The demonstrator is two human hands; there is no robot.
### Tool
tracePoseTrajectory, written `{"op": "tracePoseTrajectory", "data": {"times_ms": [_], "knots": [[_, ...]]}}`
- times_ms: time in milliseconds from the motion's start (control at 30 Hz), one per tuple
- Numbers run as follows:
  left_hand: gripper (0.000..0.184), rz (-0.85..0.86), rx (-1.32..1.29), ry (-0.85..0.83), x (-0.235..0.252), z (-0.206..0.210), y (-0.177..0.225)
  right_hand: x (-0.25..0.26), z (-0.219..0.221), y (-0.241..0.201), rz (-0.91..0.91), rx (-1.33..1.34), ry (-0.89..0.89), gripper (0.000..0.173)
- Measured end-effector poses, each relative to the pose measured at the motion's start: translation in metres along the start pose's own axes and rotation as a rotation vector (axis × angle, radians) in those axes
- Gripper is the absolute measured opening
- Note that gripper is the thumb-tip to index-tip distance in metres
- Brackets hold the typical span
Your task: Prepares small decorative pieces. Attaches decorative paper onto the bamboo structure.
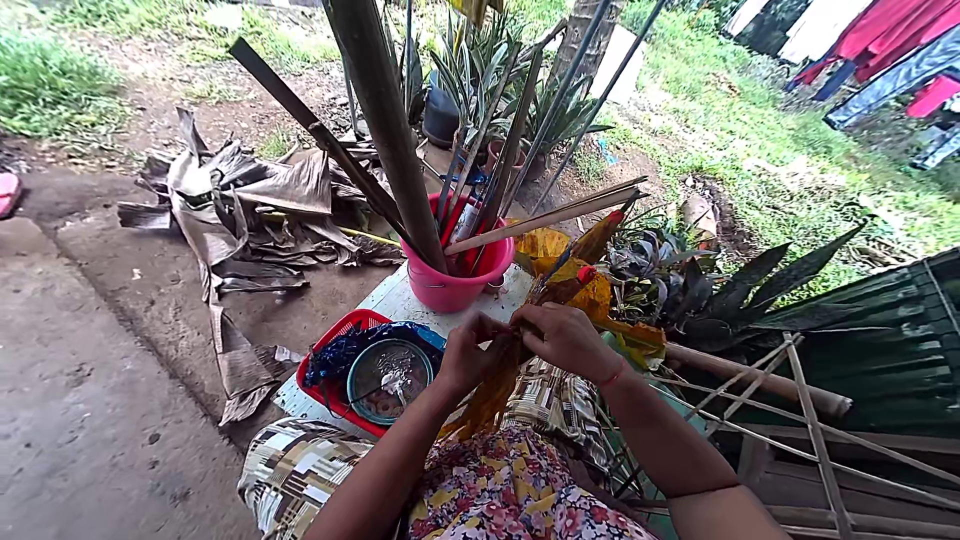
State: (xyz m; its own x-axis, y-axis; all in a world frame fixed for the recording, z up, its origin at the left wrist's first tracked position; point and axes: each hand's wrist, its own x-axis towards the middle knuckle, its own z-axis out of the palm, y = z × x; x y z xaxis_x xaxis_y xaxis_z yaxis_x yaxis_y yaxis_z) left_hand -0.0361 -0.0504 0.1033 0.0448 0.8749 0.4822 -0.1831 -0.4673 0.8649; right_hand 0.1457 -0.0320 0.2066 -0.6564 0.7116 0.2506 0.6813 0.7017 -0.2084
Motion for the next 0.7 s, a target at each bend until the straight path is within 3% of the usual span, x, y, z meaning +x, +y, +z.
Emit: {"op": "tracePoseTrajectory", "data": {"times_ms": [67,133,233,367,467,567,700], "knots": [[0.013,0.264,0.298,0.020,-0.002,0.000,-0.008,0.003,-0.003,-0.003,0.003,0.006,-0.028,0.017],[0.016,0.489,0.521,0.029,-0.003,0.000,-0.016,0.007,-0.006,-0.006,0.022,0.008,-0.065,0.017],[0.019,0.718,0.608,0.007,-0.001,0.001,-0.026,0.010,-0.011,-0.008,0.055,0.016,-0.103,0.017],[0.019,0.849,0.591,-0.035,0.004,-0.001,-0.031,0.020,-0.024,-0.011,0.102,0.040,-0.282,0.021],[0.019,0.876,0.573,-0.016,0.004,-0.002,-0.030,0.032,-0.037,-0.012,0.113,0.089,-0.391,0.023],[0.011,0.816,0.525,0.076,0.003,-0.001,-0.030,0.034,-0.036,-0.011,0.056,0.119,-0.319,0.014],[0.021,0.349,0.236,0.225,-0.005,0.015,-0.018,0.021,-0.021,-0.013,0.041,0.143,-0.125,0.008]]}}
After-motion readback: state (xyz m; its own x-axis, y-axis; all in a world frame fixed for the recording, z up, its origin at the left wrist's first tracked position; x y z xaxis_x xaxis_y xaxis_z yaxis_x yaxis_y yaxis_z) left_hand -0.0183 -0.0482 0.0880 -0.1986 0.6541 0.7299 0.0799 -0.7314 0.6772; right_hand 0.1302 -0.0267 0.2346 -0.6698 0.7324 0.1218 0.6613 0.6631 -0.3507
